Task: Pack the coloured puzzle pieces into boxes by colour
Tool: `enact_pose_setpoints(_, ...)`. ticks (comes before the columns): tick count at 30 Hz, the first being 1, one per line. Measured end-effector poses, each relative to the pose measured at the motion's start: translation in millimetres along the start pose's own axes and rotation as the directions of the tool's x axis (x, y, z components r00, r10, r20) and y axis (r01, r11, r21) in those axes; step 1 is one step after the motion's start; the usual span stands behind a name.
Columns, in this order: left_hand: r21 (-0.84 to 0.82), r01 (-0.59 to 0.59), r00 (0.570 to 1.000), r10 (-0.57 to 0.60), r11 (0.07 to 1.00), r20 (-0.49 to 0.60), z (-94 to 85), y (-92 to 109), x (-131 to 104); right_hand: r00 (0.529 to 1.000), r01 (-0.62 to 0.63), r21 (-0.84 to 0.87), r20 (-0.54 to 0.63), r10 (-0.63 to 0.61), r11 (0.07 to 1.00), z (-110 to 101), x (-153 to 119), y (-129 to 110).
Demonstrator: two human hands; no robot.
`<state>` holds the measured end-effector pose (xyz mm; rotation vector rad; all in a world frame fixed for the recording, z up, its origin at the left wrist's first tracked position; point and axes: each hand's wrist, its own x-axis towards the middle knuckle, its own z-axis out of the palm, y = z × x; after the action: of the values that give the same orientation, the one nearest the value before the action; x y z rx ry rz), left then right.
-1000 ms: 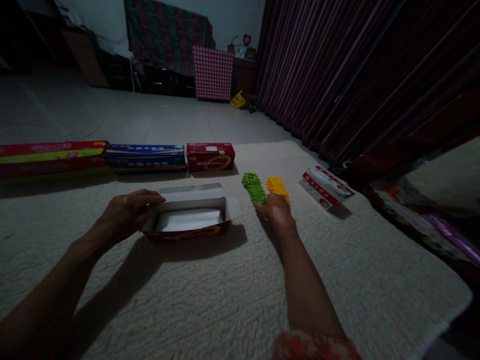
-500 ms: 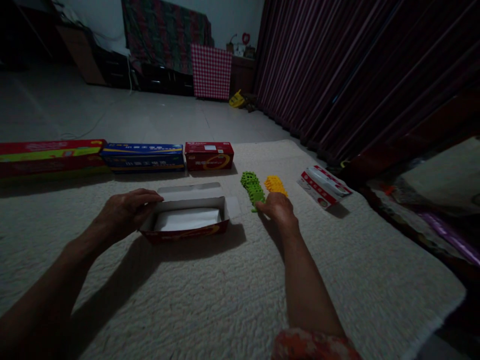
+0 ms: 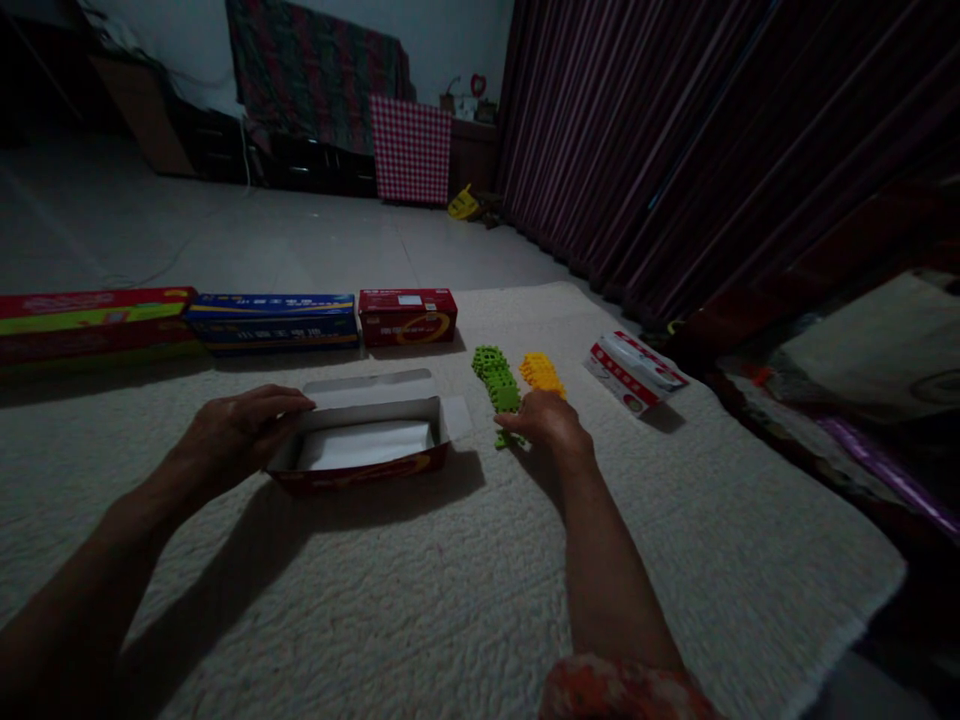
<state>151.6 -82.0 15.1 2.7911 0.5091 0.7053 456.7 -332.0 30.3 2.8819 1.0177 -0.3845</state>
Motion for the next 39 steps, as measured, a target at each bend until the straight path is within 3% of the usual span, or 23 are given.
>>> enact_pose_setpoints(4, -0.009, -0.003, 1.0, 0.003, 1.0, 0.006, -0.7, 0.6, 0.3, 0.956, -0.083, 0.12, -0.27, 0.113, 0.989, 9.8, 4.9, -10.1)
enact_pose_setpoints(7, -0.025, 0.003, 1.0, -0.002, 1.0, 0.008, -0.6, -0.3, 0.2, 0.931, -0.068, 0.143, -0.348, 0.114, 0.987, 21.1, 9.4, -18.2)
enact_pose_setpoints(14, -0.139, 0.02, 1.0, -0.022, 0.99, -0.009, -3.7, -2.8, 0.6, 0.947, -0.067, 0.167, -0.3, 0.115, 0.984, 28.7, 12.5, -19.9)
enact_pose_setpoints(22, -0.449, 0.077, 0.992, -0.112, 0.89, -0.053, 2.3, -9.8, -1.2, 0.936, -0.013, 0.157, -0.345, 0.067, 0.987, 28.7, 20.1, -9.4)
enact_pose_setpoints(32, -0.479, 0.069, 0.991, -0.117, 0.875, -0.071, 6.9, -13.8, -1.5, 0.947, 0.021, 0.191, -0.318, 0.041, 0.981, 36.5, 30.4, -3.5)
enact_pose_setpoints(36, -0.471, 0.077, 0.991, -0.121, 0.879, -0.064, 7.3, -13.7, -1.7, 0.949, -0.012, 0.158, -0.308, 0.061, 0.987, 24.3, 21.4, -6.9)
enact_pose_setpoints(39, -0.464, 0.079, 0.991, -0.119, 0.882, -0.058, 7.1, -13.2, -1.8, 0.962, 0.031, 0.128, -0.272, 0.004, 0.991, 11.8, 8.3, -14.7)
